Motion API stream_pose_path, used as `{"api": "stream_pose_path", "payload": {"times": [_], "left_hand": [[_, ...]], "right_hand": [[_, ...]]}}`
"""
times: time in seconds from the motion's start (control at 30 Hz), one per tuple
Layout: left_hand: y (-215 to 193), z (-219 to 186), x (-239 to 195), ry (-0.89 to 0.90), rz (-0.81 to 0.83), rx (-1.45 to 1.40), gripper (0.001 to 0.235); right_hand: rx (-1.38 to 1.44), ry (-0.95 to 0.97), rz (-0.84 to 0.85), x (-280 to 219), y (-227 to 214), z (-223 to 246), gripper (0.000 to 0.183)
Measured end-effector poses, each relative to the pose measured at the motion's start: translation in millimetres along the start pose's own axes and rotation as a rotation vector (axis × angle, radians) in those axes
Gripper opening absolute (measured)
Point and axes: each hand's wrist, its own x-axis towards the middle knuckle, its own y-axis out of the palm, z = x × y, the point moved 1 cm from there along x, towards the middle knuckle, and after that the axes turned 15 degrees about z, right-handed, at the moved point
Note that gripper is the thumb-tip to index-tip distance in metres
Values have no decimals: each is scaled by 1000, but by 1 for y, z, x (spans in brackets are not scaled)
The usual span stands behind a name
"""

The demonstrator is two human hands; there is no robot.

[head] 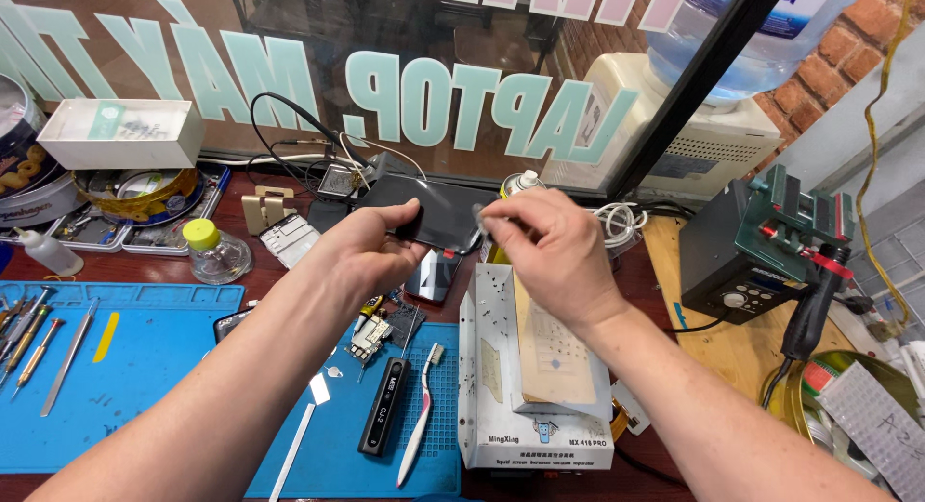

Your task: The person removes the screen from a smartphone, disconnects internal cables, and reattaches components inside the phone chassis. They handle the battery, motherboard, and connectors while working at a cluttered electronics repair bench.

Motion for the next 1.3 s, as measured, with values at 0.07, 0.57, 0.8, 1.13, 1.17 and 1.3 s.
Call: {"api": "stream_pose_path", "payload": {"times": [0.07,0.57,0.8,1.13,1.17,1.3], "left_hand": [[-6,-1,4,-5,59,149,29],[-13,34,5,-45,348,544,25],[-29,17,-2,44,364,640,22],[-19,23,-21,74,392,628,23],[-18,18,-23,118,412,645,24],[-22,22,-31,45,393,682,26]], "right_hand": [[-43,113,-54,9,-12,-13,10],[59,322,44,35,7,-18,16],[-6,288,29,-3,4,4,16],[26,251,-59,1,10,11,14],[25,273,-46,-6,10,14,14],[20,224,-58,-5,10,16,13]]}}
